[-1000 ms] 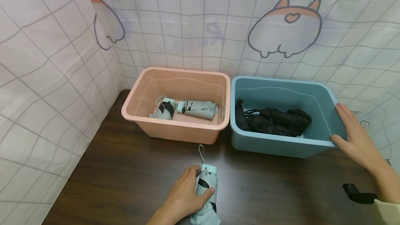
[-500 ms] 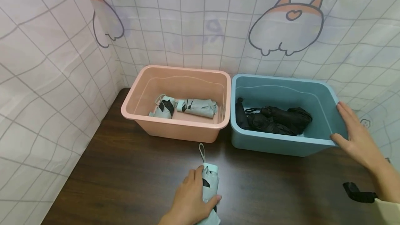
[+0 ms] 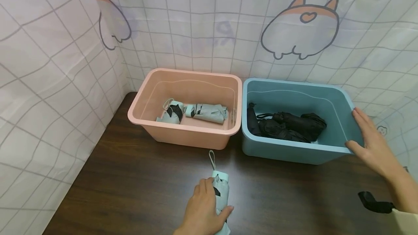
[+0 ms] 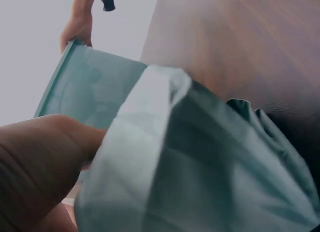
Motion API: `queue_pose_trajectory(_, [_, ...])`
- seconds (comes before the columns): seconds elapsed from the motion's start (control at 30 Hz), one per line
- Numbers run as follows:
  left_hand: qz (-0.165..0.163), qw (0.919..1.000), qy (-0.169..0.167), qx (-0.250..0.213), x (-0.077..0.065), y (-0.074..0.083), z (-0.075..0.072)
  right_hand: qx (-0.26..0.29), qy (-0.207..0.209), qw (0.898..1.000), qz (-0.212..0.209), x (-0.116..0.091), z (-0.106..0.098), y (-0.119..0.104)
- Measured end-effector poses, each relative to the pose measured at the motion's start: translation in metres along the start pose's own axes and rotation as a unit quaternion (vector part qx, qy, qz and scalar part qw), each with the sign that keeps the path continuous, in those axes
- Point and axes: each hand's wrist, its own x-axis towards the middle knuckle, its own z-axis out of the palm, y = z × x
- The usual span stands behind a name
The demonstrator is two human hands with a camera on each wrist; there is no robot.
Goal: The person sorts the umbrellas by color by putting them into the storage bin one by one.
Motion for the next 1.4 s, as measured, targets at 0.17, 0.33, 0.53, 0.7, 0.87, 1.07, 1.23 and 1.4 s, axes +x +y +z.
queue_pose_trajectory(0.17, [0.005,0.9999,-0.01,0.009,0.0,0.001,0.002,0.001,-0.001,1.0,0.0,-0.001,-0.001,0.001])
queue_pose_trajectory(0.33, [0.017,0.9997,-0.001,0.02,0.0,-0.001,0.002,0.003,-0.001,1.0,0.0,-0.001,0.0,-0.001])
queue_pose_trajectory(0.53, [0.009,0.9997,-0.01,0.018,0.0,-0.002,0.001,0.01,0.001,1.0,-0.001,0.0,0.0,-0.001])
queue_pose_trajectory(0.7, [0.031,0.9981,0.018,0.051,-0.003,-0.002,0.004,0.012,0.002,1.0,-0.002,0.0,0.0,-0.001])
queue_pose_trajectory(0.87, [0.041,0.9947,0.029,0.09,-0.005,-0.001,0.007,0.016,0.001,1.0,-0.004,-0.001,-0.001,0.0])
queue_pose_trajectory(1.07, [0.032,0.9957,0.01,0.086,-0.003,-0.002,0.003,0.013,0.0,1.0,-0.001,-0.001,-0.001,0.001])
queue_pose_trajectory(1.23, [0.041,0.9958,0.035,0.073,-0.003,-0.007,0.003,0.009,0.002,1.0,0.0,0.0,0.0,0.0])
queue_pose_trajectory(1.4, [0.041,0.9979,0.032,0.037,0.0,-0.012,-0.001,0.012,0.004,1.0,-0.001,0.0,0.001,0.001])
